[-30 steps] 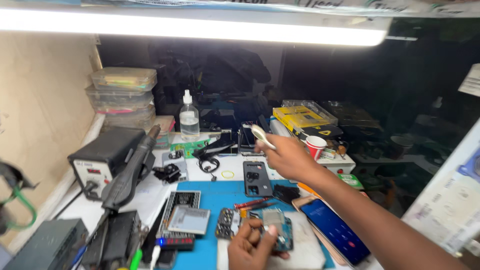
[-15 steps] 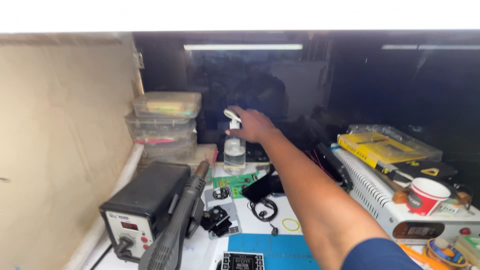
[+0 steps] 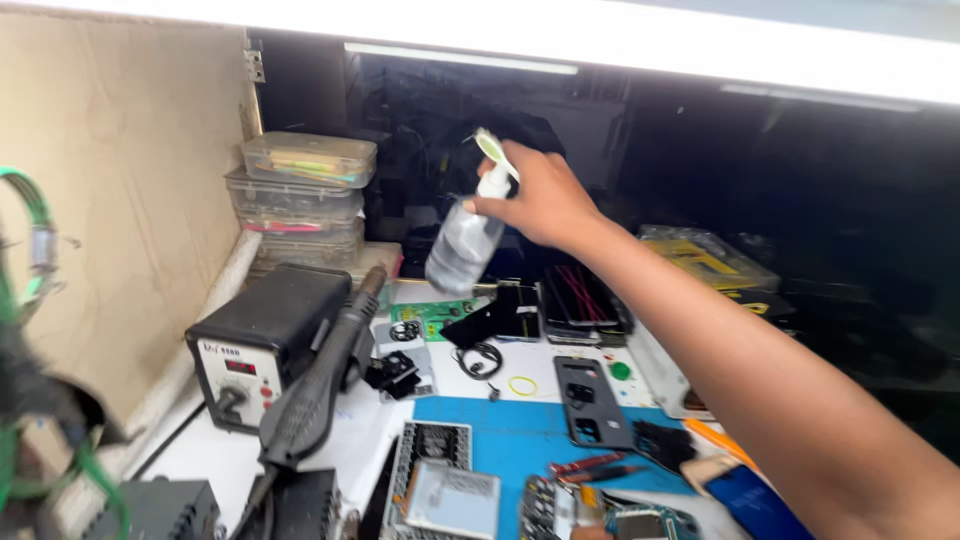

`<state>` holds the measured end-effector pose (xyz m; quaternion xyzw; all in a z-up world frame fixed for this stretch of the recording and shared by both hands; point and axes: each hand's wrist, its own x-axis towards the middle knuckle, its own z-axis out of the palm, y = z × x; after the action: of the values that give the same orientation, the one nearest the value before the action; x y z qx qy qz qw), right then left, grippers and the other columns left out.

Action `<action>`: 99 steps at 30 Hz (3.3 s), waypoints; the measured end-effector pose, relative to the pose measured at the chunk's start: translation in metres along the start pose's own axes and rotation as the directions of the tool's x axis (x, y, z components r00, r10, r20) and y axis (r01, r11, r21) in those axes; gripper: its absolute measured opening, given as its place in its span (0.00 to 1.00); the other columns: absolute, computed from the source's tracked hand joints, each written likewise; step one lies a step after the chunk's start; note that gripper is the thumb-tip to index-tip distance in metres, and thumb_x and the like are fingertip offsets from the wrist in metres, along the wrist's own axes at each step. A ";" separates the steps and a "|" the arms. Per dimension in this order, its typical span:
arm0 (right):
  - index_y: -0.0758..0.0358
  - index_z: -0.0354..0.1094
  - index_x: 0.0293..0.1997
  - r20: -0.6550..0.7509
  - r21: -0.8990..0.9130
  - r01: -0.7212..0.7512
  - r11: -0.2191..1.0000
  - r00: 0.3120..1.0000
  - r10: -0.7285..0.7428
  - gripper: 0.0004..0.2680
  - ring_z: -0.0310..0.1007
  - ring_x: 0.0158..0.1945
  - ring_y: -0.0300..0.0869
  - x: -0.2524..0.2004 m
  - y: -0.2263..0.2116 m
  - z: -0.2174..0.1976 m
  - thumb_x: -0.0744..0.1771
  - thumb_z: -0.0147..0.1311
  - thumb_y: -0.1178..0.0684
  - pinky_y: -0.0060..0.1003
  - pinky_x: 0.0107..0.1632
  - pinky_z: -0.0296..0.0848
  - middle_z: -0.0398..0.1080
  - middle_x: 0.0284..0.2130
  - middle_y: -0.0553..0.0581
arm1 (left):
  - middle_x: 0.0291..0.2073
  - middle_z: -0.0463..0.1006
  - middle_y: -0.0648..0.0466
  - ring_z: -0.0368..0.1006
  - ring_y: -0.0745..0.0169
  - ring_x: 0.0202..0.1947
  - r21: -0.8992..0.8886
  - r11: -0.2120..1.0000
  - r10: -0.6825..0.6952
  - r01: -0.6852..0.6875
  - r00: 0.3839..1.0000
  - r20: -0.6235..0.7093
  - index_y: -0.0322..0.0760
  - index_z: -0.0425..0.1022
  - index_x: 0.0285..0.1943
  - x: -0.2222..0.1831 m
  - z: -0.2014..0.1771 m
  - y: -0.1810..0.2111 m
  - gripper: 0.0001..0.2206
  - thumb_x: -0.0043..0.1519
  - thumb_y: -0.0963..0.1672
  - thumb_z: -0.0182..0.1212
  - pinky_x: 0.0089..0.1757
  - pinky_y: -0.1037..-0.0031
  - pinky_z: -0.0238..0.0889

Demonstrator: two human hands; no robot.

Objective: The person cleans the internal components of a disassembled mobile phone using a liquid from a bottle, applies a tool to the circuit board, and then places the phone back into its frame.

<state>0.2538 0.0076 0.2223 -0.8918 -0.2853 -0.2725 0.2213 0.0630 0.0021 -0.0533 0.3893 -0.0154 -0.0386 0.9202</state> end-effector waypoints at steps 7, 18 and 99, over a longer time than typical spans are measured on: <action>0.63 0.73 0.42 0.113 0.032 0.063 0.997 0.991 -0.066 0.18 0.80 0.33 0.45 -0.122 -0.036 -0.052 0.58 0.70 0.42 0.42 0.38 0.74 0.78 0.31 0.59 | 0.20 0.80 0.44 0.76 0.60 0.15 0.070 0.997 0.039 -0.040 0.999 0.013 0.33 0.68 0.50 -0.059 0.031 0.008 0.12 0.58 0.41 0.60 0.18 0.71 0.67; 0.65 0.71 0.46 0.251 -0.110 -0.190 0.976 0.944 0.212 0.21 0.81 0.32 0.48 -0.147 -0.041 -0.049 0.59 0.69 0.39 0.43 0.37 0.77 0.77 0.31 0.62 | 0.19 0.76 0.45 0.69 0.66 0.12 0.215 0.962 0.147 -0.168 0.983 0.109 0.25 0.70 0.45 -0.089 0.047 0.025 0.09 0.64 0.41 0.56 0.16 0.77 0.62; 0.54 0.79 0.46 0.548 0.127 -0.064 0.990 0.837 -0.016 0.11 0.77 0.53 0.44 -0.069 0.012 -0.020 0.70 0.48 0.47 0.42 0.59 0.70 0.81 0.44 0.55 | 0.22 0.78 0.45 0.73 0.66 0.15 0.243 0.953 0.152 -0.182 0.979 0.134 0.25 0.69 0.46 -0.097 0.050 0.035 0.09 0.66 0.42 0.56 0.18 0.77 0.66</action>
<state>0.2065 -0.0397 0.1920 -0.9182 -0.3439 0.0170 0.1958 -0.0342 -0.0011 0.0072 0.4985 -0.1055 0.0195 0.8602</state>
